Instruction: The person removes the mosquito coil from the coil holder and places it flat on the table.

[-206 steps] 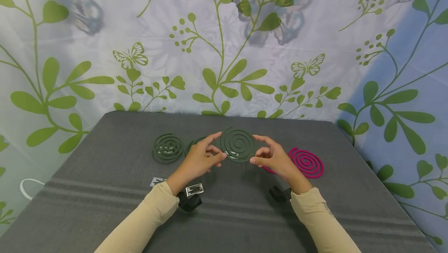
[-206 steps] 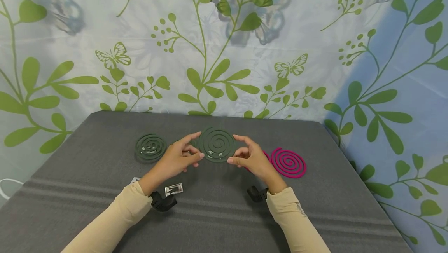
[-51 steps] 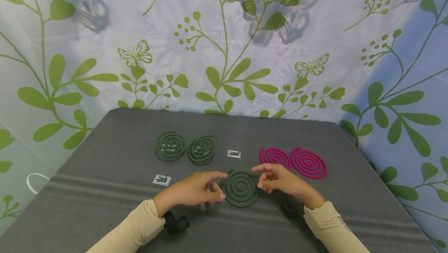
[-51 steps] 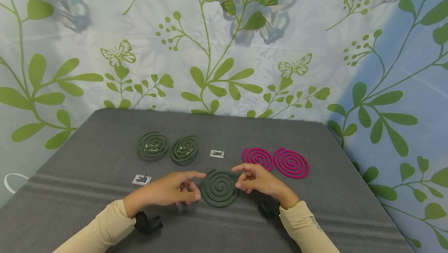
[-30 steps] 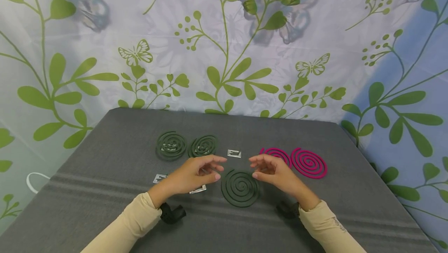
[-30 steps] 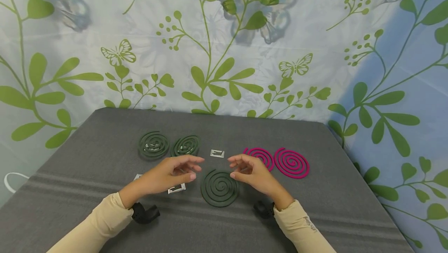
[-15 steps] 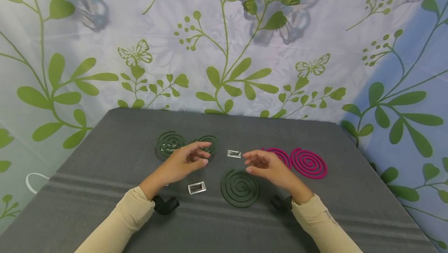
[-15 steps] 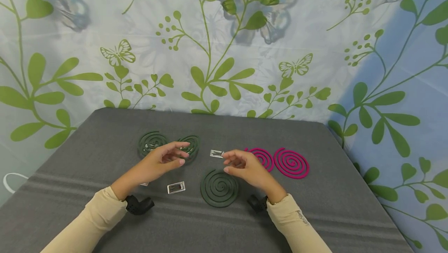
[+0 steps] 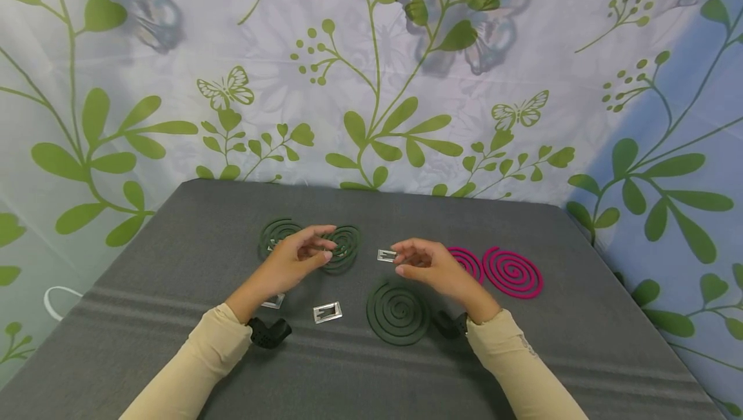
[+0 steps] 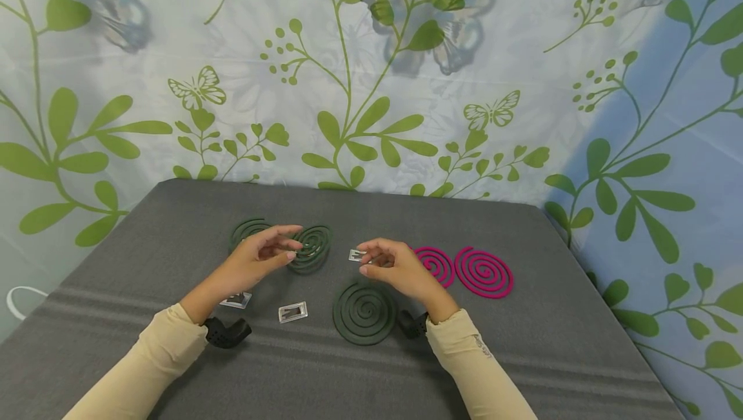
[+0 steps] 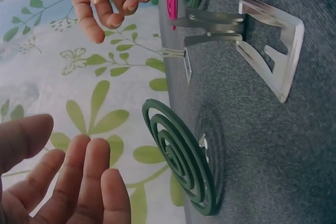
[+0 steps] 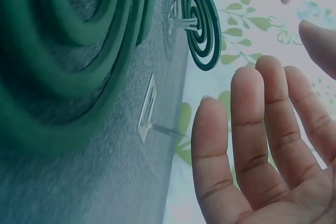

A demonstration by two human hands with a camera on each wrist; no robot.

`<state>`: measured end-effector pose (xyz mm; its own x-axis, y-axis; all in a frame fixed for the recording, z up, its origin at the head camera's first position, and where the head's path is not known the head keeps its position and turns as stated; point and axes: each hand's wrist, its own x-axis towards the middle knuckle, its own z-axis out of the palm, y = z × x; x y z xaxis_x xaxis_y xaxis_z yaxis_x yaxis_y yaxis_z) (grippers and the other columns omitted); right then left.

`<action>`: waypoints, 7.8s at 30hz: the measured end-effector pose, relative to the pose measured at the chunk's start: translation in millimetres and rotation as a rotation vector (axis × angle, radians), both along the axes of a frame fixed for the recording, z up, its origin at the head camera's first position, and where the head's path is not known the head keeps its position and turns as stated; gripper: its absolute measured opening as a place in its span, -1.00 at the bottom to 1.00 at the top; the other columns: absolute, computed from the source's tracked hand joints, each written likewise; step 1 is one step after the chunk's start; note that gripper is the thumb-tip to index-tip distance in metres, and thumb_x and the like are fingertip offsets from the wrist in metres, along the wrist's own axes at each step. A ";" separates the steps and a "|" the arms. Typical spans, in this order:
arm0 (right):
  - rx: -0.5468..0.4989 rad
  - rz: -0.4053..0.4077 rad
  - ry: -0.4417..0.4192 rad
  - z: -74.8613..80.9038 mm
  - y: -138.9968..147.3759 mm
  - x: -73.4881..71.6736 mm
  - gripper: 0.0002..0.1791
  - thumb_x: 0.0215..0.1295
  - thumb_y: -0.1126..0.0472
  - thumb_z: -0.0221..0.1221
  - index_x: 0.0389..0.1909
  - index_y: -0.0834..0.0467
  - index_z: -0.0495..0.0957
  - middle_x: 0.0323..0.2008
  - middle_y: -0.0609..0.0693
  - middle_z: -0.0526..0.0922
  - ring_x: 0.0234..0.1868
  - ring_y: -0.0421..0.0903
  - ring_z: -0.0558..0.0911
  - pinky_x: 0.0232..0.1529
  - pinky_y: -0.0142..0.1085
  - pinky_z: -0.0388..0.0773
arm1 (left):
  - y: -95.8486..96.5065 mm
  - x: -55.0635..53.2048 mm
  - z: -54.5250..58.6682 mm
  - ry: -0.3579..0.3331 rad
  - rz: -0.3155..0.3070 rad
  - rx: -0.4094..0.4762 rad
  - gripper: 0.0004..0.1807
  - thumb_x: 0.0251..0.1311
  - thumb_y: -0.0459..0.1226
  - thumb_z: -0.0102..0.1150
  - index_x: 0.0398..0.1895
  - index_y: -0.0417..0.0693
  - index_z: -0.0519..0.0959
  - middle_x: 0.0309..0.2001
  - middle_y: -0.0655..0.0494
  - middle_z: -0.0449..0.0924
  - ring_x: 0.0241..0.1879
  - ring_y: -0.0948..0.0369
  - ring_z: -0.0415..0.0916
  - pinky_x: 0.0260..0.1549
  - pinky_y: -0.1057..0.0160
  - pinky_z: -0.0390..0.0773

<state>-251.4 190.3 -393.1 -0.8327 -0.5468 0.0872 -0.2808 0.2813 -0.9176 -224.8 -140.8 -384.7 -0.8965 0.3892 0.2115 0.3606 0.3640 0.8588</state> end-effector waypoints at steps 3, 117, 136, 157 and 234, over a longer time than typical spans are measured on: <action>0.004 -0.009 -0.017 0.1 -6.7 -4.0 -0.53 0.51 0.33 0.32 0.34 0.43 0.54 0.09 0.39 0.66 -0.01 -0.04 0.69 0.02 -0.25 0.67 | -0.9 -0.8 -1.5 0.008 0.028 0.004 -0.48 0.61 -0.33 0.19 0.54 -0.25 0.44 0.25 -0.29 0.66 0.22 -0.16 0.64 0.15 -0.09 0.64; 0.116 -0.207 -0.226 -6.9 -90.0 -36.2 -0.19 0.40 0.32 0.45 0.60 0.32 0.32 -0.32 -0.01 0.67 -0.40 -0.16 0.60 -0.31 -0.29 0.65 | -9.4 -14.6 -9.0 -0.301 0.221 -0.141 -0.20 0.56 -0.26 0.26 0.67 -0.43 0.12 -0.15 -0.17 0.79 -0.46 0.20 0.58 -0.27 0.09 0.67; -0.002 -0.211 -0.161 -2.7 -82.5 -31.0 -0.17 0.35 0.35 0.47 0.58 0.32 0.34 -0.33 -0.02 0.73 -0.36 -0.12 0.65 -0.28 -0.27 0.62 | -5.3 -12.6 -6.0 -0.268 0.227 -0.066 -0.12 0.51 -0.26 0.33 0.71 -0.34 0.08 -0.12 -0.21 0.76 -0.47 0.20 0.57 -0.34 0.15 0.65; -0.116 -0.102 -0.194 4.0 -56.3 -20.5 -0.10 0.39 0.36 0.41 0.67 0.25 0.22 -0.33 -0.07 0.66 -0.24 0.02 0.69 -0.15 -0.23 0.63 | 1.5 -4.2 5.1 -0.218 0.112 0.025 -0.08 0.51 -0.28 0.32 0.75 -0.21 0.02 -0.13 -0.25 0.75 -0.21 -0.26 0.66 -0.39 0.12 0.61; -0.149 0.172 -0.162 -13.8 78.0 7.7 -0.09 0.32 0.43 0.44 0.56 0.55 0.15 -0.26 -0.03 0.74 -0.24 -0.14 0.75 -0.23 -0.28 0.68 | 81.6 40.4 -17.1 -0.219 -0.133 0.117 -0.10 0.44 -0.35 0.40 0.72 -0.14 0.14 -0.26 0.05 0.76 -0.54 0.23 0.60 -0.49 0.19 0.60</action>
<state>-243.7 268.3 -406.9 -0.7387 -0.6722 0.0502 -0.1587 0.1010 -0.9822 -184.4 -59.2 -401.8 -0.8685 0.4910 0.0684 0.1995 0.2198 0.9549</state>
